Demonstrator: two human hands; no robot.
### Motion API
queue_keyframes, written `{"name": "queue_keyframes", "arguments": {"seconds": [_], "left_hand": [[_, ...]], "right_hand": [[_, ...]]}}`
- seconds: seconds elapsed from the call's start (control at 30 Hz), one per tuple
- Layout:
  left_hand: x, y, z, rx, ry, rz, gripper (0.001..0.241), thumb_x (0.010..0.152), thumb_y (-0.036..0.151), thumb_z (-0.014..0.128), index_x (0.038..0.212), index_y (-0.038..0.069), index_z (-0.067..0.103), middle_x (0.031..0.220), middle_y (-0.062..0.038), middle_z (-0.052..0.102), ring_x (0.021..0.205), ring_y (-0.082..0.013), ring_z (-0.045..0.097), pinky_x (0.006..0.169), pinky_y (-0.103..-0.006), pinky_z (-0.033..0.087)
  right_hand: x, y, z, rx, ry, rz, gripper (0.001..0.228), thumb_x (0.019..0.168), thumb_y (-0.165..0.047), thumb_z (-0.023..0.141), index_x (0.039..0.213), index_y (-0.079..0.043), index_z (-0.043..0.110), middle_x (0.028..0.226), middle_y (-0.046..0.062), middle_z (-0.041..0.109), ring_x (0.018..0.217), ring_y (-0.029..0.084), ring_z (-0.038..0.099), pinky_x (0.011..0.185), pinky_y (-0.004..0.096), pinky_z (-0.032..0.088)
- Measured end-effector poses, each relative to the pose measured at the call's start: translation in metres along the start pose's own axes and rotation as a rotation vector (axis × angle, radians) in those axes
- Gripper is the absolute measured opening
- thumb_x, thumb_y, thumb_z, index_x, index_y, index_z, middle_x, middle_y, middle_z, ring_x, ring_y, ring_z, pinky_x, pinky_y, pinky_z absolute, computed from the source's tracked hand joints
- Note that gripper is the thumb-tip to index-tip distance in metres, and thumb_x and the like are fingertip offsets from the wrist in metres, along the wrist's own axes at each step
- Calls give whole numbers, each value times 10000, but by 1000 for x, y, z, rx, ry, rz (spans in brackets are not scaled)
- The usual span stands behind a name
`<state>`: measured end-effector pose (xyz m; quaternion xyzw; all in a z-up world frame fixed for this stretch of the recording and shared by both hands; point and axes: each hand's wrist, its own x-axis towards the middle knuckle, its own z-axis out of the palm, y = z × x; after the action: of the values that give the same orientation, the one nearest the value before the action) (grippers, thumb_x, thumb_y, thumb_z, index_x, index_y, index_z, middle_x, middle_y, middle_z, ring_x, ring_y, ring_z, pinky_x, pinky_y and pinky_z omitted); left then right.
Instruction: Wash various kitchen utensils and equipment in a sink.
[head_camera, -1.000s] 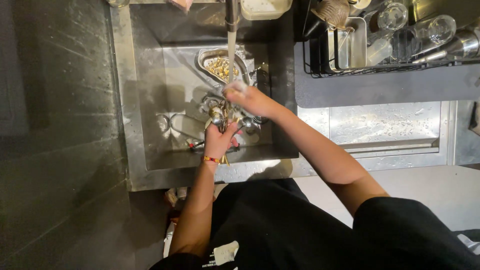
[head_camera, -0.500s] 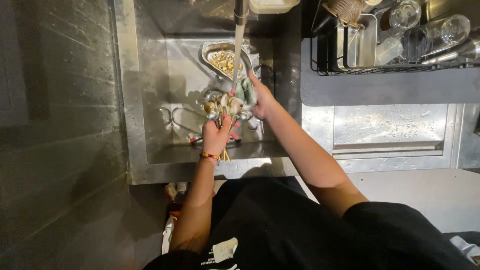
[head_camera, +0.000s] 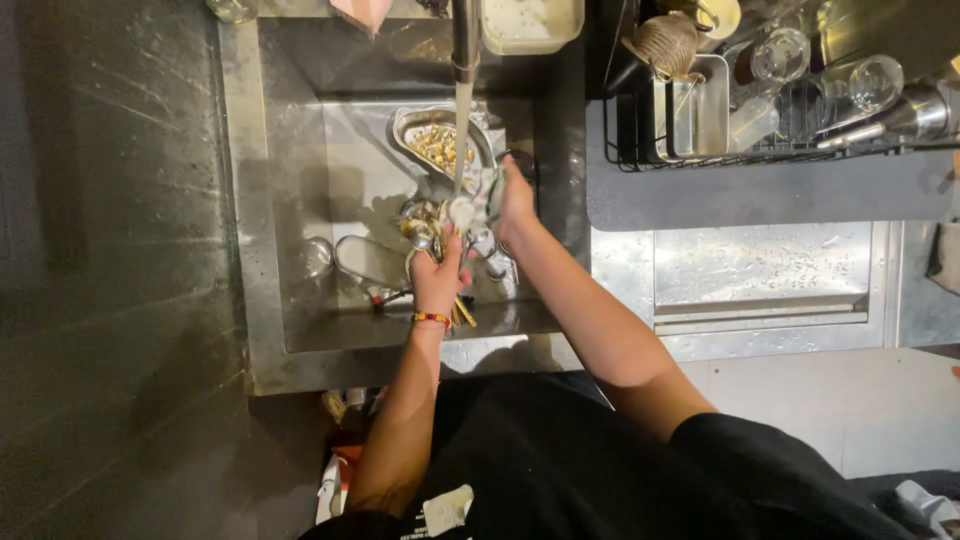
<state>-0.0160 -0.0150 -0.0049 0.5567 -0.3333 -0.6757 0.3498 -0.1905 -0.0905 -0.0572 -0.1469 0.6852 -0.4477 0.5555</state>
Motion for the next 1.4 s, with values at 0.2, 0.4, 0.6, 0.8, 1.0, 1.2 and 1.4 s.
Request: {"name": "queue_keyframes", "arguments": {"seconds": [0.2,0.4,0.6,0.8,1.0,1.2,1.4], "left_hand": [[39,-4,-12,-332,-9,-53,226,1005,164,633,1180,21,640,995,-129,750,542,-124,589,421,-226,371],[76,-11,-11,-630,-129,-61,302,938,24,607,1239,12,622,1188,-133,734,723,-132,626,546,-242,465],[49,18,-16,-561,-151,-123,262,951,65,649,1207,25,607,1132,-128,735,716,-129,650,556,-234,478],[28,11,-46,-397,-62,-25,192,988,122,666,1109,-24,640,931,-146,740,621,-126,619,493,-227,414],[10,24,-36,-263,-102,82,166,979,122,667,1076,-13,658,922,-115,740,596,-92,589,481,-221,409],[20,-5,-19,-51,-103,92,150,941,109,710,1016,-19,684,850,-78,772,545,-85,600,461,-228,450],[14,-47,-20,54,58,80,150,926,111,734,940,-35,704,786,-85,764,547,-101,662,460,-247,516]], "right_hand": [[77,-143,-28,263,-104,-618,447,1046,-400,693,1229,-3,598,1029,140,702,922,264,692,840,417,567],[241,-188,-52,-997,371,-675,382,832,-229,765,1134,-9,684,1100,223,707,1005,364,699,845,451,569],[227,-187,-44,-1475,-26,-838,700,666,-73,773,1330,32,575,961,302,687,903,440,665,762,499,532],[21,-172,-32,94,-93,-863,461,941,-23,699,1344,-70,479,1037,84,648,860,171,635,749,293,540],[-72,-76,-5,262,-394,58,428,952,-263,647,1353,-146,557,1170,83,689,1068,258,691,890,401,625],[-43,8,15,211,-391,132,399,951,-440,644,1233,-160,682,1073,65,717,893,225,687,682,397,599],[-60,7,29,-546,52,-411,427,996,-455,659,858,-58,737,690,138,702,601,218,634,611,381,507]]}}
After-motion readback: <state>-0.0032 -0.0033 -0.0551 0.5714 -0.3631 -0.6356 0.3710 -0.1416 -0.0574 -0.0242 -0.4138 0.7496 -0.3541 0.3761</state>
